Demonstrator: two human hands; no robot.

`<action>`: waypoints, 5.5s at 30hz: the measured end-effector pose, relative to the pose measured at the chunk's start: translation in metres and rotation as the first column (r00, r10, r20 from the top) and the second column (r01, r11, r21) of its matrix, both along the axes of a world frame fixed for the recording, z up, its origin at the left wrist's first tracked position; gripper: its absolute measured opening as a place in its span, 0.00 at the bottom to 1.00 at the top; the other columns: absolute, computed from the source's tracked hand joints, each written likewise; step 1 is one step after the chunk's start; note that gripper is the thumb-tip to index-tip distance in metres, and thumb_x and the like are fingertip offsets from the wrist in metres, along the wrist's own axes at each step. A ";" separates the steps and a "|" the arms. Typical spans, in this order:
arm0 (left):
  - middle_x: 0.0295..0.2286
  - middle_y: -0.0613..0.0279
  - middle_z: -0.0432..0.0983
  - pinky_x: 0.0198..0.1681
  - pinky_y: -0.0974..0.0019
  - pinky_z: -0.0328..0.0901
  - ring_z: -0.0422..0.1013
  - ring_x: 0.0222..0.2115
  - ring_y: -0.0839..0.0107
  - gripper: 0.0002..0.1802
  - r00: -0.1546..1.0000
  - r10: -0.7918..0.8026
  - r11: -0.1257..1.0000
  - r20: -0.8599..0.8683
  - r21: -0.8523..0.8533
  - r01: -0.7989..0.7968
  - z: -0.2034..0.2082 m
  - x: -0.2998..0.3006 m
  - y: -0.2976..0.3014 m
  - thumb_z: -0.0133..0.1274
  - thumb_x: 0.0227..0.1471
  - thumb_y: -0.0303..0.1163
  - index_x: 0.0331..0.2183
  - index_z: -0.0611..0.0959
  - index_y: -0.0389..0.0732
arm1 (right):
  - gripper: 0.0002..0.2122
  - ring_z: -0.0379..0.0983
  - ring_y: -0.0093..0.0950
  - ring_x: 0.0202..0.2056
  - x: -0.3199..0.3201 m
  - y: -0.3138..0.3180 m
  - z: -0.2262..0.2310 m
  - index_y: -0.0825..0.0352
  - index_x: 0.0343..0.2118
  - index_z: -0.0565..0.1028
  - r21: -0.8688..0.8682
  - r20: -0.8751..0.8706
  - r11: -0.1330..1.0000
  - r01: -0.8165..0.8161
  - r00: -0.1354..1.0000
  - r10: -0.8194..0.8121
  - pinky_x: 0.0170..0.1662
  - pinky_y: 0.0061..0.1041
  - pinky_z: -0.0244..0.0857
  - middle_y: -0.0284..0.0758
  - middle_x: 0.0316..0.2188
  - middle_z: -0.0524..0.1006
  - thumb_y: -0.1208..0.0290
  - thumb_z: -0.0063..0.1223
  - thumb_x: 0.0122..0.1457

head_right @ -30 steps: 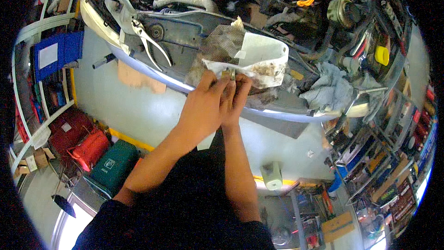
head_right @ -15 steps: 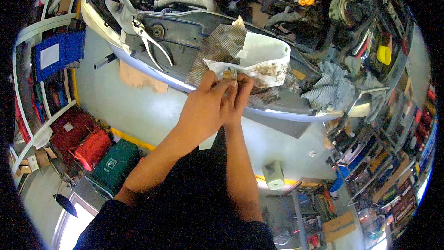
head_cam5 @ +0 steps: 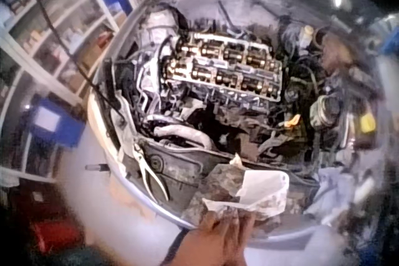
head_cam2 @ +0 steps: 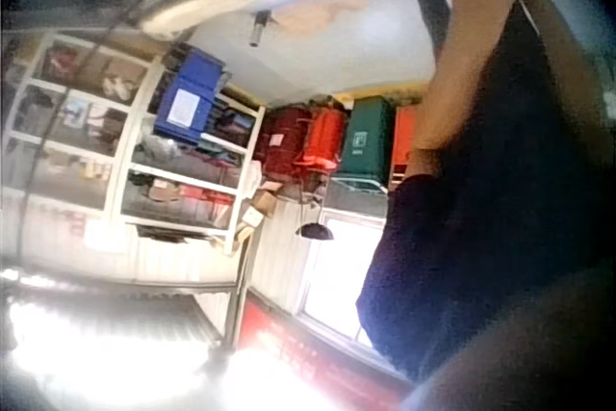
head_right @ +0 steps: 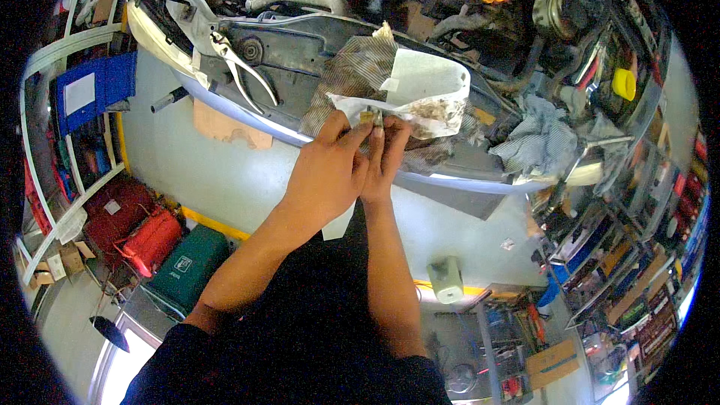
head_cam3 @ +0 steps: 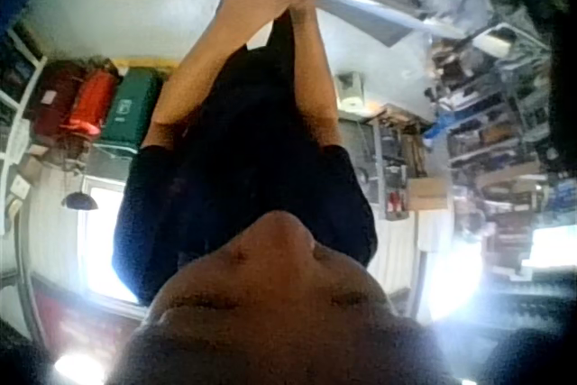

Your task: The person cleans a small metallic engine component using a white paper towel and a small metal tool. They repeatedly wipe the part and use the tool to scrape or pick at specific areas while holding it over the open engine bay of a car.

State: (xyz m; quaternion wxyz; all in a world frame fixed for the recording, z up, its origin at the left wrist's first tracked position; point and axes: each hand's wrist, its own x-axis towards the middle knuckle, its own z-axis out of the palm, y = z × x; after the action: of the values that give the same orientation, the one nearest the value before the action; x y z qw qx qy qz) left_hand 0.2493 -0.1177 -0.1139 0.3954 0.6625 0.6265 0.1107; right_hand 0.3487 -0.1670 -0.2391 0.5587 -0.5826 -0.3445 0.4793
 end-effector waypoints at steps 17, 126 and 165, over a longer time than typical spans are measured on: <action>0.41 0.49 0.72 0.38 0.48 0.76 0.79 0.35 0.48 0.21 1.000 -0.015 0.999 -0.022 0.030 0.016 0.001 -0.001 0.000 0.56 0.54 0.26 0.51 0.83 0.36 | 0.07 0.60 0.27 0.44 0.000 0.003 0.000 0.68 0.48 0.64 0.036 -0.027 0.999 -0.006 1.000 0.007 0.53 0.28 0.58 0.35 0.42 0.64 0.70 0.39 0.76; 0.20 0.73 0.73 0.24 0.74 0.58 0.64 0.22 0.86 0.07 0.775 -0.174 0.984 0.608 0.083 0.156 0.278 -0.102 0.039 0.66 0.47 0.22 0.26 0.81 0.37 | 0.07 0.75 0.47 0.34 0.018 0.028 0.391 0.70 0.42 0.70 0.262 0.655 0.772 -0.579 0.694 0.299 0.40 0.41 0.69 0.47 0.34 0.76 0.81 0.48 0.61; 0.18 0.58 0.78 0.26 0.66 0.68 0.74 0.19 0.74 0.09 0.795 -0.311 0.942 0.521 0.278 0.186 0.289 -0.081 0.046 0.68 0.47 0.28 0.26 0.84 0.34 | 0.04 0.74 0.41 0.30 0.050 0.050 0.394 0.70 0.38 0.69 0.291 0.543 0.696 -0.657 0.712 0.445 0.36 0.38 0.68 0.42 0.29 0.75 0.79 0.48 0.62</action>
State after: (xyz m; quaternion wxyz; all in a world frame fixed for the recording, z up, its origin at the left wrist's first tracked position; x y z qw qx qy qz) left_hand 0.1687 -0.0713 0.1753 0.4988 0.7161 0.3752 0.3125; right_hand 0.3985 -0.1169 0.1550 0.4148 -0.3871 -0.7257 0.3892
